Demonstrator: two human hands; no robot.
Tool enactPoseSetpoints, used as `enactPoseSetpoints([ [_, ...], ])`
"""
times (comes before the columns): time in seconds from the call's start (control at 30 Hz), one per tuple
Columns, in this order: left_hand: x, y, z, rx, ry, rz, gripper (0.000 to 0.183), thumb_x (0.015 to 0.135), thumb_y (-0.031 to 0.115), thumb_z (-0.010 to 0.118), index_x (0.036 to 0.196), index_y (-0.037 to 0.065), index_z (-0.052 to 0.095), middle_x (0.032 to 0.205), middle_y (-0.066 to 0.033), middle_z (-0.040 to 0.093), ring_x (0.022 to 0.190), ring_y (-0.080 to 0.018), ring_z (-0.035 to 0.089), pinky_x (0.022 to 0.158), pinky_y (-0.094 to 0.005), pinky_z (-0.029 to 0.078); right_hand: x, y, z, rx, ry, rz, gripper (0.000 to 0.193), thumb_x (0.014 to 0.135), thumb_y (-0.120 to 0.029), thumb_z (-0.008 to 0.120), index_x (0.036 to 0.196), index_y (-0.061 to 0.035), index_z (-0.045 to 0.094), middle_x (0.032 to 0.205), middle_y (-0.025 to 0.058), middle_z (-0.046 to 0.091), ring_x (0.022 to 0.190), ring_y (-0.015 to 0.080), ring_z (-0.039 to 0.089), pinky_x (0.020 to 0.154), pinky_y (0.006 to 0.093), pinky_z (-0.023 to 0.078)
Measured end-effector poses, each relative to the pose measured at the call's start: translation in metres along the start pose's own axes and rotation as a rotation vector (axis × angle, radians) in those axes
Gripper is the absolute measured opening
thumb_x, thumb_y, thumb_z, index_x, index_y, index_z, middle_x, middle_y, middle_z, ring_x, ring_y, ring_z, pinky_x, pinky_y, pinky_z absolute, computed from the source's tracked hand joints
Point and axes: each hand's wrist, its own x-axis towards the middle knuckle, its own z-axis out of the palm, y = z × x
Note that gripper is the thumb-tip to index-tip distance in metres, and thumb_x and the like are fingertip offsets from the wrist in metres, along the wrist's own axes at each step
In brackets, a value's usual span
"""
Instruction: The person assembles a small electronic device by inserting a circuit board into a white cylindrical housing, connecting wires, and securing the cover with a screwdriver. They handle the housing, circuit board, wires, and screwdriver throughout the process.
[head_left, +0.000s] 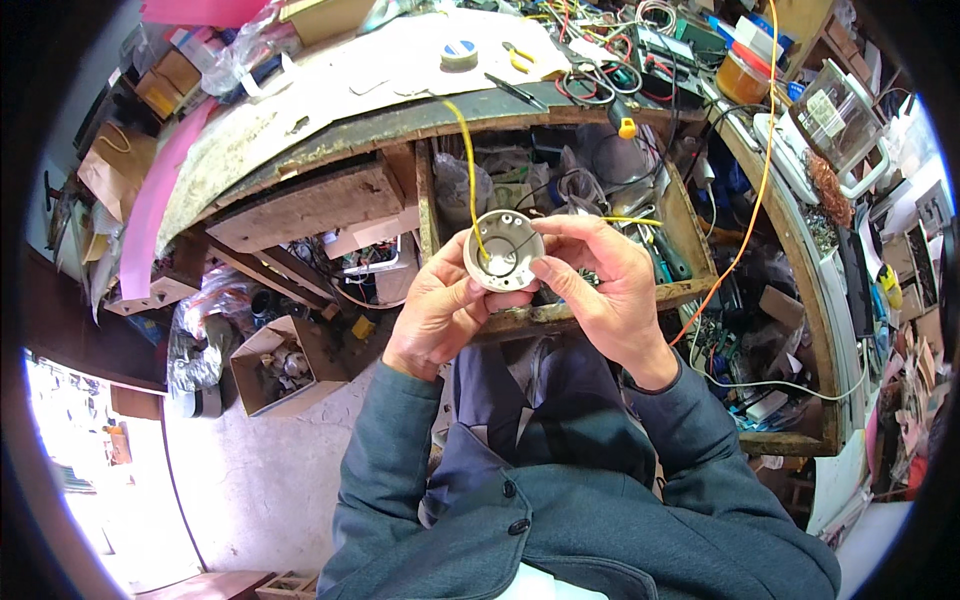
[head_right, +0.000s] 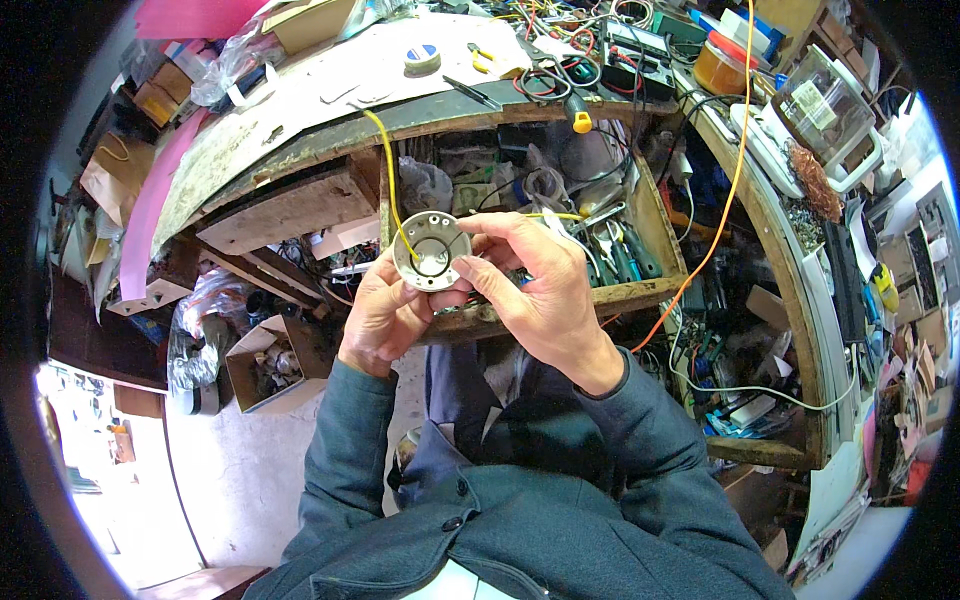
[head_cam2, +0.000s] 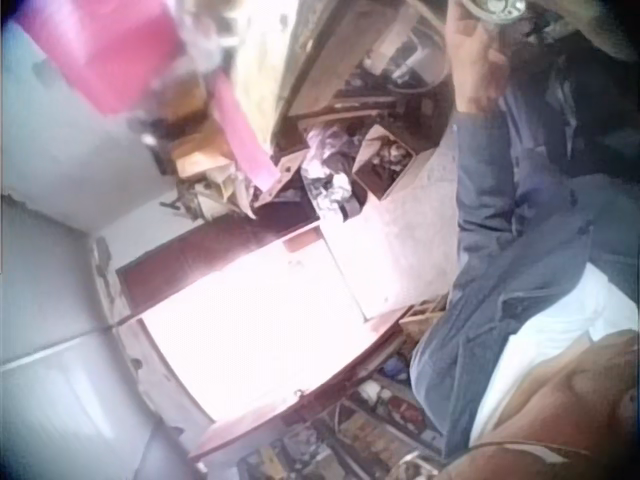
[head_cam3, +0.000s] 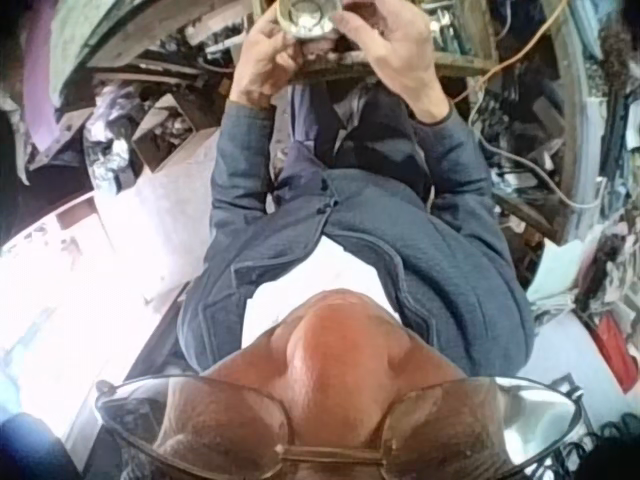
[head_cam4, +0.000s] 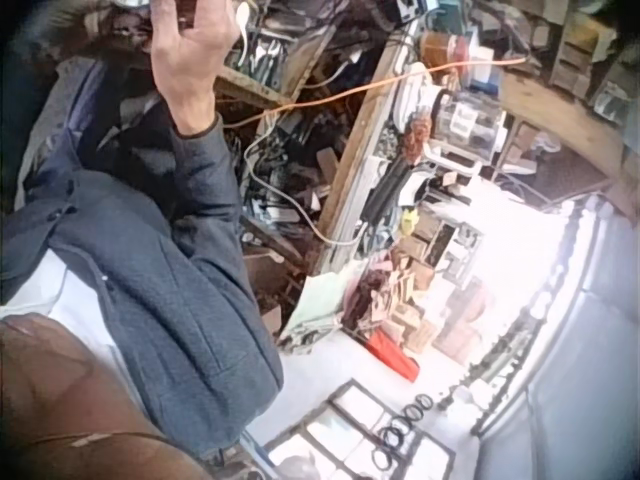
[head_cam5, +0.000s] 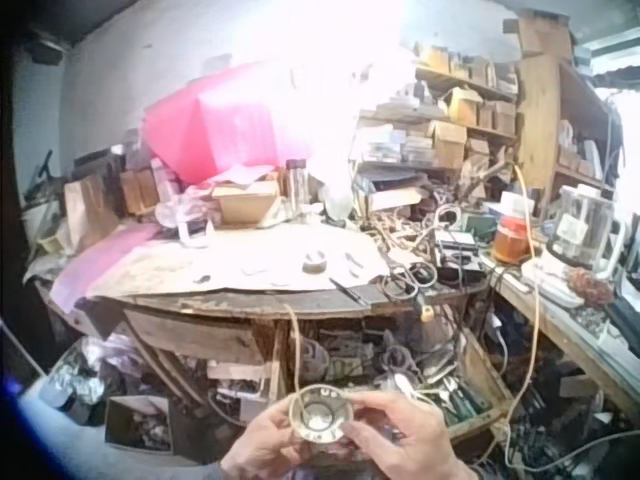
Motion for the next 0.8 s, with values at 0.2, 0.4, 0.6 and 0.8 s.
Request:
enactPoseSetpoints([
  [0.2,-0.004,0.002,0.007,0.090,0.009,-0.027,0.068,0.098,0.016,0.074,0.157,0.000,0.045,0.149,-0.0169,0.060,0.133,-0.0326,0.064,0.109,-0.0515,0.059,0.003,-0.006,-0.007,-0.211,-0.019,-0.085,0.031,0.091,-0.002,0.081,0.122,-0.0016,0.074,0.094,0.0100,0.074,0.076,0.0161,0.073,0.068,0.0286,0.058],
  [0.4,-0.001,0.000,0.005,0.035,0.000,-0.052,0.071,0.097,0.014,0.077,0.158,0.000,0.044,0.147,-0.0155,0.060,0.134,-0.0311,0.064,0.108,-0.0518,0.059,0.003,-0.017,-0.007,-0.413,-0.036,-0.103,0.029,0.091,-0.003,0.080,0.120,-0.0020,0.075,0.091,0.0117,0.074,0.071,0.0212,0.071,0.064,0.0304,0.056],
  [0.6,0.000,-0.003,0.005,0.098,-0.014,-0.033,0.082,0.087,0.012,0.088,0.158,0.001,0.046,0.148,-0.0123,0.061,0.134,-0.0293,0.063,0.110,-0.0514,0.058,0.013,-0.026,-0.001,-0.470,0.045,-0.308,0.026,0.091,-0.005,0.080,0.116,-0.0029,0.075,0.088,0.0131,0.073,0.069,0.0286,0.070,0.060,0.0365,0.054],
  [0.8,-0.004,-0.002,-0.002,0.045,0.001,-0.071,0.084,0.085,0.004,0.089,0.158,0.003,0.048,0.149,-0.0088,0.061,0.134,-0.0252,0.062,0.113,-0.0429,0.055,0.033,-0.037,0.017,-0.587,-0.141,-0.234,0.019,0.093,-0.018,0.079,0.107,-0.0069,0.073,0.083,0.0124,0.065,0.072,0.0329,0.070,0.061,0.0429,0.054],
])
